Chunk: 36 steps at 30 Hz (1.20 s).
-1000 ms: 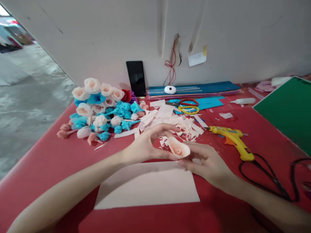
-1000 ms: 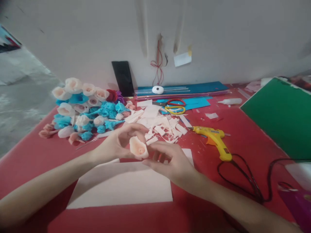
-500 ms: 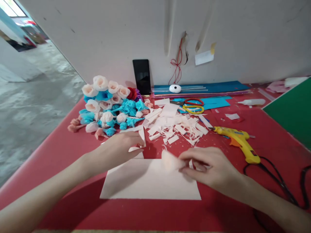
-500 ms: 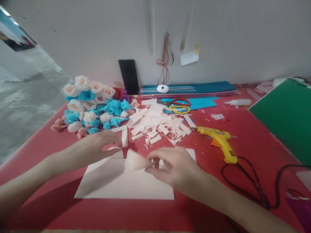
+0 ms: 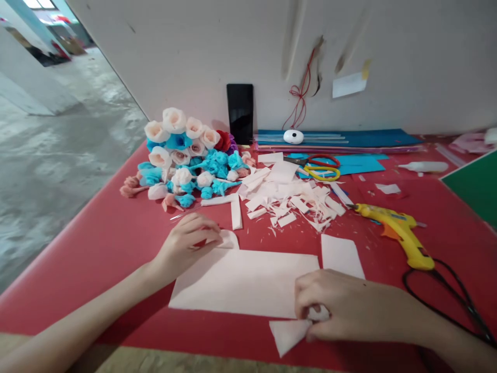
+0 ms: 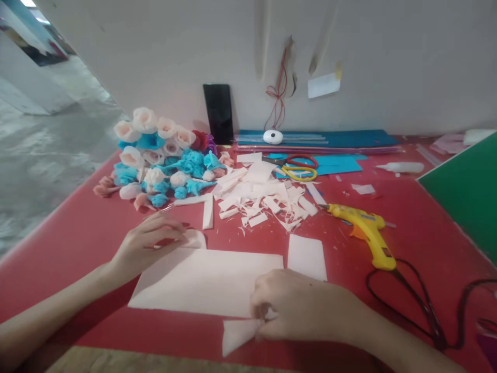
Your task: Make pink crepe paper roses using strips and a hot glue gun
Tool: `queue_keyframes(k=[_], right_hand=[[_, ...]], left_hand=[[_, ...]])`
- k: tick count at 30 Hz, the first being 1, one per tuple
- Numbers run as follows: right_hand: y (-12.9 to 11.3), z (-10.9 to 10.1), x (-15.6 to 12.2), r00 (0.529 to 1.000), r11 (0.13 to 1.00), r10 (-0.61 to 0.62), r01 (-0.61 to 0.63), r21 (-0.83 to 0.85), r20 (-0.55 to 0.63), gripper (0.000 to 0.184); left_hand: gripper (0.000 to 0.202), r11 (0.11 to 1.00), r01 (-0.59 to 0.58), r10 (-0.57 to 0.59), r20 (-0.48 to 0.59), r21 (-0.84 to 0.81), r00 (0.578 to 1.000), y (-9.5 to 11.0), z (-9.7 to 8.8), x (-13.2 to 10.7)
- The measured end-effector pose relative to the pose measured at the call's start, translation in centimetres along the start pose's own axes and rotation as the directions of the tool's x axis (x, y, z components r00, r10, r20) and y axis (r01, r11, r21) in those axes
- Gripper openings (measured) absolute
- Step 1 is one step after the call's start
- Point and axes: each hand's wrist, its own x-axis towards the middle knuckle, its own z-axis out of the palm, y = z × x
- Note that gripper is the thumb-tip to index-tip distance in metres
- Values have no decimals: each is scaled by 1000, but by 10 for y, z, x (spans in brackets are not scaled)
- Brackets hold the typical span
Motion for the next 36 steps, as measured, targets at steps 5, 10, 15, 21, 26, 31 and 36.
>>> queue_keyframes(k=[5,10,15,21,26,31,36], right_hand=[[-2,1,1,999,998,51,-51,20,7,7],[-3,1,2,999,999,45,-45,13,10,6],[-4,2,1,999,998,53,-53,20,-3,9],[-5,2,1,999,999,42,-41,36,-25,10],[-3,2,1,999,999,37,-37,24,-23,10],[-3,1,2,999,999,28,-27,28,-28,12],[-7,-8,3,999,998,-44,45,47,-23,7]], left_hand=[[8,996,-54,57,-45,71,997,-1,-1,0],[20,994,-14,10,32,106,999,-5,6,1],[8,994,34,-42,76,105,996,-1,6,2],[9,993,97,-104,119,67,987,3,3,1],[12,995,104,-102,132,-8,986,2,4,-1],[10,974,225,-221,125,-16,967,4,0,-2],[11,947,317,-313,70,-59,947,10,-8,4]])
